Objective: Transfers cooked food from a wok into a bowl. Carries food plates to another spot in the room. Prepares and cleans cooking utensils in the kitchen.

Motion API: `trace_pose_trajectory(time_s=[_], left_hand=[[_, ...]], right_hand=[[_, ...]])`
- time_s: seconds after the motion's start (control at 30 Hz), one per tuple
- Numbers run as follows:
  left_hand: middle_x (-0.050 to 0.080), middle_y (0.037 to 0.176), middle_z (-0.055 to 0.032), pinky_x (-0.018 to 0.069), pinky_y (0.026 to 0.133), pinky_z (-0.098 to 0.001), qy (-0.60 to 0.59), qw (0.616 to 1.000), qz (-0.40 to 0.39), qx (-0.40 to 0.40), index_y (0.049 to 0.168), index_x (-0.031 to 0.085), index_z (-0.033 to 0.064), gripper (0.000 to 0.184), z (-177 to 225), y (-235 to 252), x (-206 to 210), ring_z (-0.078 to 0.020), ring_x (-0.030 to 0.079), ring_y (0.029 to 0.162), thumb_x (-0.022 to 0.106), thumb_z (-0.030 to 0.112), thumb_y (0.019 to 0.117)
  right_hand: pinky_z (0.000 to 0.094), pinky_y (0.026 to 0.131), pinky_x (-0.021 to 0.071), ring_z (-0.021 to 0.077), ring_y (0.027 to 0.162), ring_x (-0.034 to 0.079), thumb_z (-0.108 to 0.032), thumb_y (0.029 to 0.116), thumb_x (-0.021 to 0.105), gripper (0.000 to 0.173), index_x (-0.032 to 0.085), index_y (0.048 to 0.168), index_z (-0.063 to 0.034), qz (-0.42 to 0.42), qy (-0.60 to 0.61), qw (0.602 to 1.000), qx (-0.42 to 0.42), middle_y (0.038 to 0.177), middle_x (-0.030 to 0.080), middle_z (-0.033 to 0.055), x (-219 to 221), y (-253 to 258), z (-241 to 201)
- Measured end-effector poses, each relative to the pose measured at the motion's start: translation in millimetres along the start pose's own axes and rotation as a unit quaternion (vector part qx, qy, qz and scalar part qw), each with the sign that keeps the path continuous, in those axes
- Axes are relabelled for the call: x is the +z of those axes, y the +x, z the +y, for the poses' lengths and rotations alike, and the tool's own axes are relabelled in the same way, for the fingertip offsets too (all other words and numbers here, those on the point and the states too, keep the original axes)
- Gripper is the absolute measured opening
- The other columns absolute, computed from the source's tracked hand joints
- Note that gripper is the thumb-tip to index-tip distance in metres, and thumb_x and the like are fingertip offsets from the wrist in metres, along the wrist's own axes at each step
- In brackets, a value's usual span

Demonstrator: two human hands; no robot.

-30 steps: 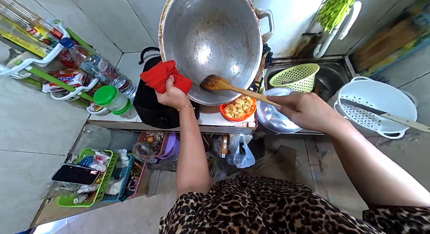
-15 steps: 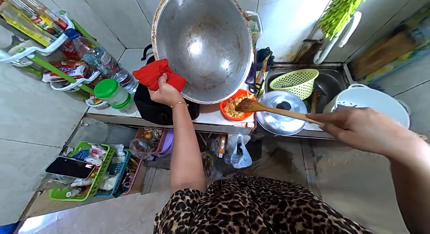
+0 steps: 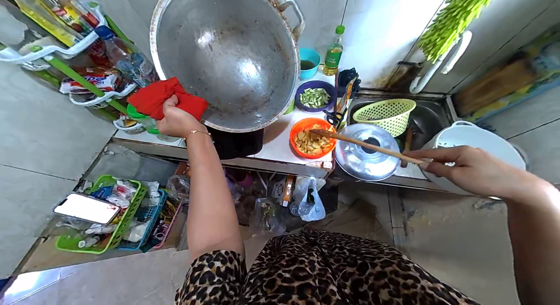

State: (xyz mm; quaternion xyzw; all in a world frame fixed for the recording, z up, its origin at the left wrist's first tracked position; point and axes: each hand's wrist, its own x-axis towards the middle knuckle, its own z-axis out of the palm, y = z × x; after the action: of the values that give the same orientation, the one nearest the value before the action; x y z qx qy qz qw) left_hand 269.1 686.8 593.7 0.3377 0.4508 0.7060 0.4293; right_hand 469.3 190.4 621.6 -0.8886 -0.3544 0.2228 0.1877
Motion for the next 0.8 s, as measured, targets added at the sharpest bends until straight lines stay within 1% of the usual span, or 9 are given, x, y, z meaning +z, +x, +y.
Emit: trace_pose_trajectory(time_s=[0.07,0.13,0.23,0.4,0.47,0.53,0.63,0.73,0.8], left_hand=[[0.069,0.097,-0.0149,0.0596,0.077,-0.0363,0.020,1.000,0.010,-0.019,0.112,0.061,-0.0045,0.033,3,8,-6,-0.0178,0.071,0.089,0.072,0.003,0.0819],[0.070,0.096,-0.0143,0.0593,0.076,-0.0370,0.042,0.998,0.024,-0.032,0.110,0.063,-0.0031,0.031,3,16,-11,-0.0181,0.071,0.089,0.072,0.006,0.0823],[0.069,0.095,-0.0140,0.0589,0.075,-0.0378,0.055,0.997,0.031,-0.048,0.107,0.064,-0.0018,0.027,2,28,-14,-0.0190,0.071,0.088,0.072,0.007,0.0831],[0.069,0.105,-0.0151,0.0569,0.080,-0.0396,0.118,0.988,0.041,-0.094,0.112,0.065,-0.0012,0.033,6,44,-12,-0.0208,0.069,0.097,0.072,0.014,0.0840],[0.068,0.111,-0.0166,0.0560,0.083,-0.0408,0.132,0.983,0.043,-0.123,0.117,0.063,-0.0016,0.039,4,50,-10,-0.0225,0.068,0.103,0.073,0.016,0.0833],[0.066,0.116,-0.0180,0.0565,0.085,-0.0416,0.122,0.981,0.029,-0.146,0.123,0.059,-0.0020,0.045,2,57,-6,-0.0237,0.066,0.108,0.072,0.015,0.0839],[0.065,0.119,-0.0182,0.0562,0.086,-0.0412,0.133,0.978,0.016,-0.158,0.128,0.057,-0.0021,0.050,-1,61,0,-0.0235,0.065,0.109,0.073,0.015,0.0837],[0.066,0.116,-0.0181,0.0556,0.085,-0.0428,0.175,0.971,0.014,-0.163,0.121,0.061,-0.0014,0.047,-11,72,7,-0.0254,0.065,0.107,0.076,0.017,0.0799],[0.065,0.118,-0.0187,0.0548,0.086,-0.0425,0.190,0.967,0.015,-0.172,0.122,0.061,-0.0018,0.047,-8,73,11,-0.0257,0.065,0.109,0.076,0.017,0.0812]], right_hand=[[0.0426,0.067,0.0461,0.0153,0.070,0.055,-0.014,0.1056,0.053,0.032,0.069,0.133,-0.0156,-0.017,0.025,1.000,-0.001,0.090,0.068,0.0093,13,0,1],[0.0332,0.062,0.0437,0.0081,0.064,0.050,-0.013,0.1050,0.053,0.032,0.069,0.132,-0.0141,-0.018,0.051,0.998,-0.008,0.085,0.066,0.0047,17,-2,3],[0.0249,0.054,0.0382,0.0026,0.057,0.044,-0.012,0.1049,0.052,0.033,0.068,0.134,-0.0133,0.000,0.088,0.996,0.002,0.079,0.062,0.0000,14,-6,6],[0.0212,0.047,0.0361,0.0025,0.050,0.042,-0.011,0.1078,0.046,0.035,0.064,0.137,-0.0119,-0.016,0.137,0.989,0.059,0.074,0.059,-0.0006,19,-9,3],[0.0188,0.042,0.0418,0.0030,0.046,0.048,-0.010,0.1093,0.040,0.037,0.060,0.140,-0.0095,-0.020,0.211,0.974,0.076,0.072,0.059,-0.0004,21,-12,3],[0.0198,0.042,0.0475,0.0044,0.046,0.053,-0.010,0.1096,0.035,0.038,0.056,0.141,-0.0079,-0.016,0.270,0.959,0.086,0.070,0.059,-0.0013,24,-15,5],[0.0204,0.041,0.0478,0.0050,0.046,0.053,-0.011,0.1088,0.034,0.039,0.055,0.142,-0.0074,-0.001,0.294,0.952,0.086,0.072,0.058,-0.0018,34,-18,0],[0.0190,0.041,0.0474,0.0037,0.046,0.053,-0.012,0.1074,0.036,0.039,0.056,0.141,-0.0065,0.010,0.311,0.948,0.069,0.071,0.059,-0.0037,49,-20,-7],[0.0188,0.040,0.0471,0.0032,0.045,0.052,-0.013,0.1067,0.037,0.039,0.057,0.140,-0.0063,0.022,0.317,0.946,0.058,0.069,0.059,-0.0044,58,-22,-11]])
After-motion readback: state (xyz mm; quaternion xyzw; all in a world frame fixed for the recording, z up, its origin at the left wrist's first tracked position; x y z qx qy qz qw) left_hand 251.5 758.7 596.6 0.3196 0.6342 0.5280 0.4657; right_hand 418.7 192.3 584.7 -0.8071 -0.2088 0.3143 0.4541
